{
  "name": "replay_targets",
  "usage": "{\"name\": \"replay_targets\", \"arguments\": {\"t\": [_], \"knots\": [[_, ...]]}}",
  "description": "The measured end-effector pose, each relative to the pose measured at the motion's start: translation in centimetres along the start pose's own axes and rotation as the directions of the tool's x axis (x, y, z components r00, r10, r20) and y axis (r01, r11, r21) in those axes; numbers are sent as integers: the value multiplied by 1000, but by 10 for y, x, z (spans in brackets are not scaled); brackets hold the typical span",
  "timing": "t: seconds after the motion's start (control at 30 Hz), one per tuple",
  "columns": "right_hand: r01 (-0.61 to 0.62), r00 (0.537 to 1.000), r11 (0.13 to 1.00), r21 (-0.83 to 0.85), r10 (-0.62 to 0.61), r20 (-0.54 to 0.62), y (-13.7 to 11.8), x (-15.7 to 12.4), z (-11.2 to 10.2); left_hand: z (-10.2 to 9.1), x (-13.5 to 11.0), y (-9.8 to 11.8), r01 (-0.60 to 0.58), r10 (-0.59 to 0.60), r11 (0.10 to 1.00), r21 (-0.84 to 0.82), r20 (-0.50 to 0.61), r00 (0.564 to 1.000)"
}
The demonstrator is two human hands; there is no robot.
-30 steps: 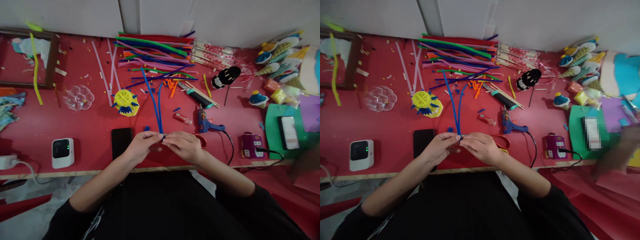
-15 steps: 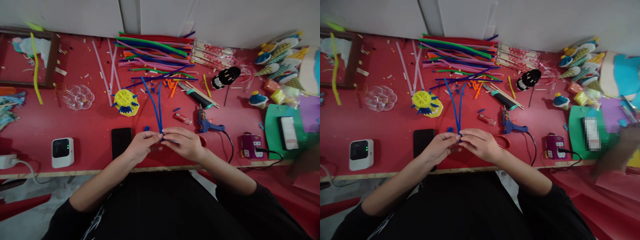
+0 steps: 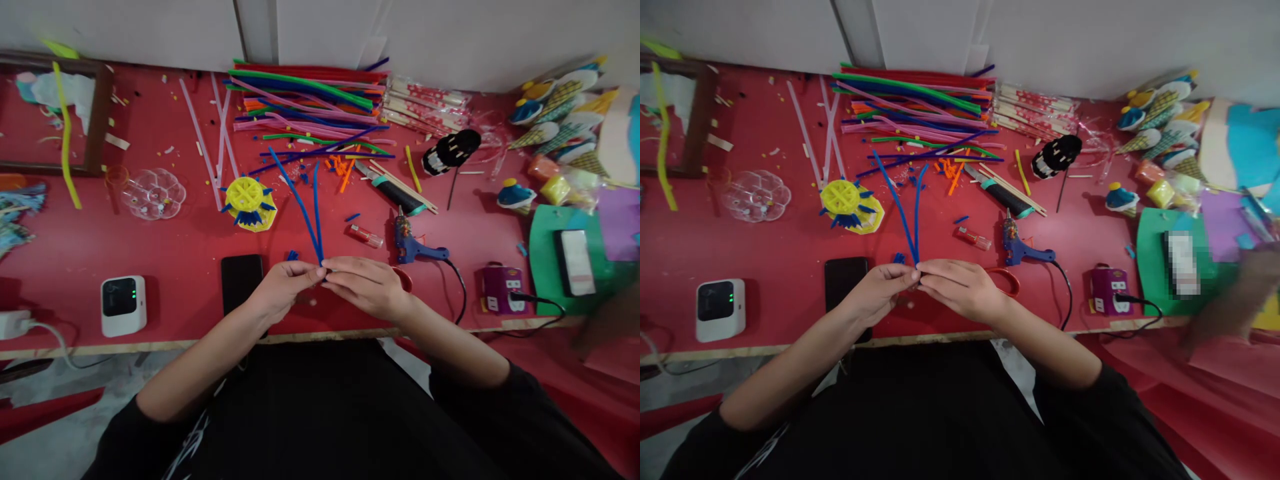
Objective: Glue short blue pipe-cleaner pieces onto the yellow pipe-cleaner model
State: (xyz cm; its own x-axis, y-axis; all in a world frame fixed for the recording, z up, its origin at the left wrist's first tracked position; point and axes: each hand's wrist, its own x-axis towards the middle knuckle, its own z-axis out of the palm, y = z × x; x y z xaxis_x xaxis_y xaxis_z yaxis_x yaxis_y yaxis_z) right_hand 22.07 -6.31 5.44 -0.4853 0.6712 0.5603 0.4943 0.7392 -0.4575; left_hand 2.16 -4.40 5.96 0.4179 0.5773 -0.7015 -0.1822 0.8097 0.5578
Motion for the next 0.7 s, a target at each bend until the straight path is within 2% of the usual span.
{"name": "replay_targets", "arguments": {"t": [0.1,0.17,0.2,0.23,0.27,0.33,0.4,0.47,0.57,0.7], "knots": [[-43,999,996,83,44,-11,-1,-1,1,0,-1,0,-34,33,998,52,11,999],[-167,984,967,191,175,-26,-3,0,2,1,-3,0,-85,82,991,98,34,996],[-268,959,928,258,284,-24,-4,1,2,2,-4,-1,-118,114,985,126,41,993],[-385,912,860,336,409,-3,-4,3,1,2,-5,-1,-150,145,976,157,46,988],[-497,847,758,423,530,46,-5,4,1,3,-6,-1,-178,171,965,192,52,984],[-656,701,487,577,677,226,-5,9,0,4,-7,-2,-220,205,940,262,83,975],[-726,606,235,646,663,439,-4,13,-2,4,-9,-2,-247,213,913,325,137,967],[-756,562,84,649,593,577,-3,18,-4,3,-10,-2,-268,215,891,367,178,960],[-775,520,-18,632,551,653,0,25,-8,1,-12,-2,-262,200,873,411,189,961],[-810,471,-57,583,529,706,4,30,-11,-2,-13,-2,-249,177,870,426,201,964]]}}
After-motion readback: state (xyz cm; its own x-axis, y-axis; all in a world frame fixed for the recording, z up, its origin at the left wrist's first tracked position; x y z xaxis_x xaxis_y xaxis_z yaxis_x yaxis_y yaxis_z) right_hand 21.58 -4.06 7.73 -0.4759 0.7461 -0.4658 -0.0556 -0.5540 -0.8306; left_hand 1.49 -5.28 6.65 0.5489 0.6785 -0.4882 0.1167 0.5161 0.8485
